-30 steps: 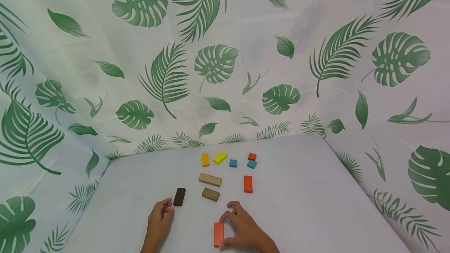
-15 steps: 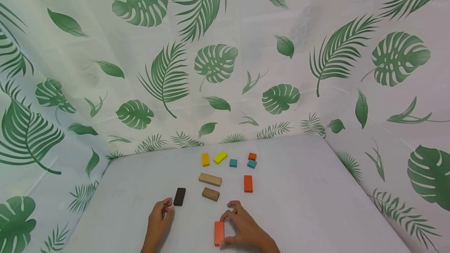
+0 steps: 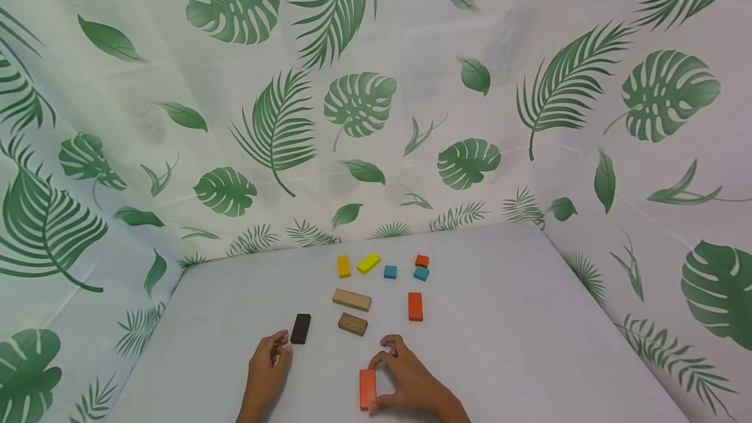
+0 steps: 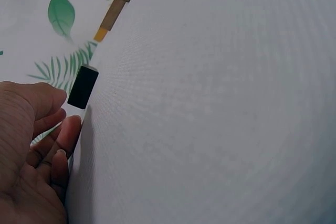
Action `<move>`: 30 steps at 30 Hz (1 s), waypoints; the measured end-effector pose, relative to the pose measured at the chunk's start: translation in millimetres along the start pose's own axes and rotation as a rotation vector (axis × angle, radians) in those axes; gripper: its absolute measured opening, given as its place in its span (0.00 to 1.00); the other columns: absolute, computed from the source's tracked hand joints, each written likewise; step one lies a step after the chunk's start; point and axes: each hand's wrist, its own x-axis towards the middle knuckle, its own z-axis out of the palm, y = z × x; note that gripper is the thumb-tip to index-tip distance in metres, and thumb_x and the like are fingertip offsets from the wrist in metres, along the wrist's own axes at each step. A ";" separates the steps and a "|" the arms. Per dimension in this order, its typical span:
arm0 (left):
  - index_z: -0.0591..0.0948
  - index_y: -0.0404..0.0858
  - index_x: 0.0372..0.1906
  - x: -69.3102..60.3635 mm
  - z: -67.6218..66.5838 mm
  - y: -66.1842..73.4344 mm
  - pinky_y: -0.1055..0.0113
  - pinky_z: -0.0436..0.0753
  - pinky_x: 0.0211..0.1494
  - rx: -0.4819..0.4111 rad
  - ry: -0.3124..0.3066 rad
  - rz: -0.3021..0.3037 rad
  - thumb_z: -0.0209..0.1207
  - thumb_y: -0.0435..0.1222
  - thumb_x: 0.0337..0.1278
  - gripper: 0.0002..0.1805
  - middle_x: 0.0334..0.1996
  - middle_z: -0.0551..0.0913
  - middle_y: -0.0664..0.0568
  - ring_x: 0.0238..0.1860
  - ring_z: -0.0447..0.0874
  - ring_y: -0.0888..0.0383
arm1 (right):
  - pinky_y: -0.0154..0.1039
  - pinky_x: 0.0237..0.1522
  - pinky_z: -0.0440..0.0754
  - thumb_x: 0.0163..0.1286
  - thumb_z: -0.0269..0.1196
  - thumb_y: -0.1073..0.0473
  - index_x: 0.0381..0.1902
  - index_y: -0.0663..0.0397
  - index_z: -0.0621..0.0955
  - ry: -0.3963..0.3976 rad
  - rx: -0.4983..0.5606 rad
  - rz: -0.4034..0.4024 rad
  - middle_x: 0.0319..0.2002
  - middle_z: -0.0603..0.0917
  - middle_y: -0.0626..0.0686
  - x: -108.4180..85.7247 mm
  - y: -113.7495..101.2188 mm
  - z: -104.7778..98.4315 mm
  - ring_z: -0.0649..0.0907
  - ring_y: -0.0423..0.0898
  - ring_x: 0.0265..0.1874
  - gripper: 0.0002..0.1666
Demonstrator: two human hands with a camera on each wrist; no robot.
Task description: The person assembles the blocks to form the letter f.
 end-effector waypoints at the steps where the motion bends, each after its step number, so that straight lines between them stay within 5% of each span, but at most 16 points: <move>1: 0.81 0.32 0.49 -0.1 -0.2 -0.1 0.70 0.77 0.39 -0.003 -0.001 0.002 0.59 0.27 0.58 0.13 0.38 0.80 0.49 0.36 0.75 0.64 | 0.54 0.58 0.76 0.50 0.71 0.30 0.47 0.26 0.76 0.002 -0.004 -0.002 0.63 0.64 0.50 0.0 0.1 -0.2 0.72 0.50 0.56 0.29; 17: 0.81 0.31 0.49 -1.0 0.9 -2.4 0.71 0.76 0.39 -0.016 0.007 0.007 0.61 0.26 0.57 0.14 0.37 0.80 0.49 0.35 0.75 0.65 | 0.52 0.58 0.76 0.53 0.70 0.32 0.48 0.28 0.77 -0.002 0.026 -0.013 0.63 0.64 0.50 0.2 0.1 -3.1 0.72 0.50 0.57 0.27; 24: 0.81 0.31 0.49 -1.5 0.5 -1.6 0.71 0.76 0.38 -0.011 0.015 0.021 0.61 0.26 0.56 0.14 0.38 0.80 0.49 0.35 0.75 0.64 | 0.32 0.46 0.77 0.62 0.66 0.38 0.48 0.40 0.79 0.029 0.124 -0.002 0.58 0.68 0.51 7.0 0.7 -8.1 0.74 0.36 0.42 0.21; 30: 0.78 0.32 0.51 -3.0 -3.0 3.9 0.71 0.74 0.38 -0.006 -0.029 -0.085 0.61 0.30 0.58 0.15 0.39 0.74 0.47 0.34 0.71 0.65 | 0.29 0.38 0.74 0.66 0.65 0.45 0.45 0.44 0.79 0.081 0.153 -0.011 0.48 0.72 0.48 17.7 6.2 -12.5 0.73 0.33 0.35 0.14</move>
